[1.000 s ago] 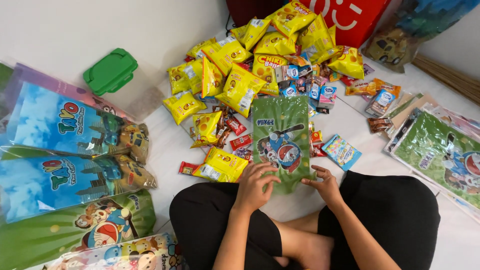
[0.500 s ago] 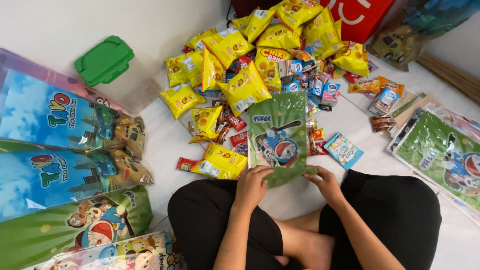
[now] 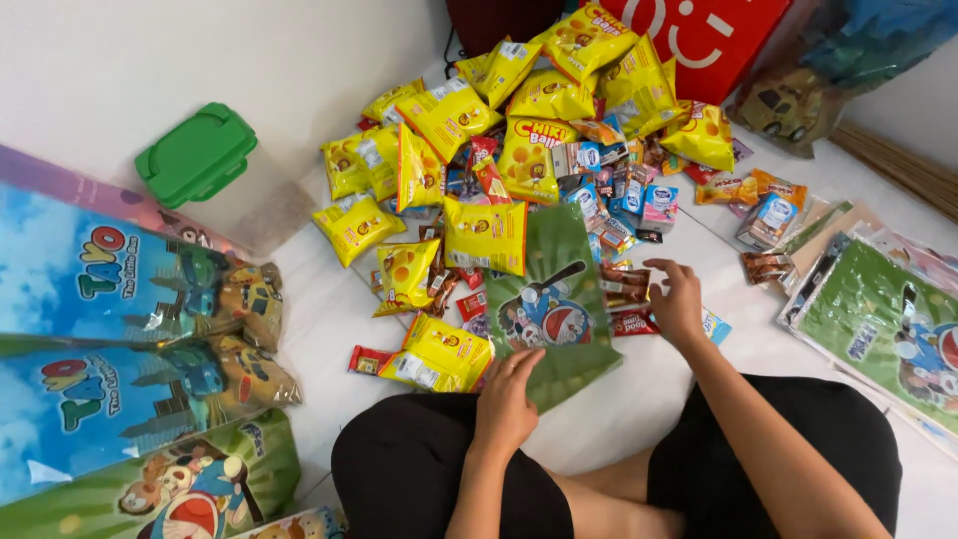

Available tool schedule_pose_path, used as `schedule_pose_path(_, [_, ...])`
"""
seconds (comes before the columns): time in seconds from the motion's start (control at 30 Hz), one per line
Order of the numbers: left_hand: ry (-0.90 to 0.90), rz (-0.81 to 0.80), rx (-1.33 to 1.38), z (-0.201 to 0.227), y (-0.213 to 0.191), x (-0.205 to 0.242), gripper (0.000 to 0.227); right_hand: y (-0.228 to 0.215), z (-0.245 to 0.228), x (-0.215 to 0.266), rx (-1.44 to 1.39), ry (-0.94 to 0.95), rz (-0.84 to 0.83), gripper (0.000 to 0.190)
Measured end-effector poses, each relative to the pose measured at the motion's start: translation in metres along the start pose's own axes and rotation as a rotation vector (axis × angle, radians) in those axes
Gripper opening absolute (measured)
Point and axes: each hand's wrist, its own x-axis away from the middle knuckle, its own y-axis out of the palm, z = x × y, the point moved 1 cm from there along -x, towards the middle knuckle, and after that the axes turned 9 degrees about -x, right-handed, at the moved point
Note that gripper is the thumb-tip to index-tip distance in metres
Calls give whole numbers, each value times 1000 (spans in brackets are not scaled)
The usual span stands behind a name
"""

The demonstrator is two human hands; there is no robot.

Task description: Packing various snack items into decorative plastic bags

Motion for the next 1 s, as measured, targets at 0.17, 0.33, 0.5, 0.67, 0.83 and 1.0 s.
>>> schedule_pose_path(0.17, [5,-33,76,0,-3,-6,83,7,26,-86,301,-98,-21,49])
schedule_pose_path(0.33, [-77,-122,85,-8,6,-14,90,18,13,-131,445,262,-228,59])
schedule_pose_path(0.5, [-102,-209,97,-13,7,-23,93,2,-2,-130,430,360,-131,35])
schedule_pose_path(0.67, [-56,-221,86,-3,-5,-24,89,-12,108,-113,366,-14,26,42])
schedule_pose_path(0.83, [-24,-181,82,3,-14,-18,85,-61,24,-46,-1516,477,-199,30])
schedule_pose_path(1.0, [17,-148,63,-6,4,-13,87,-67,-47,30,-1489,373,-421,43])
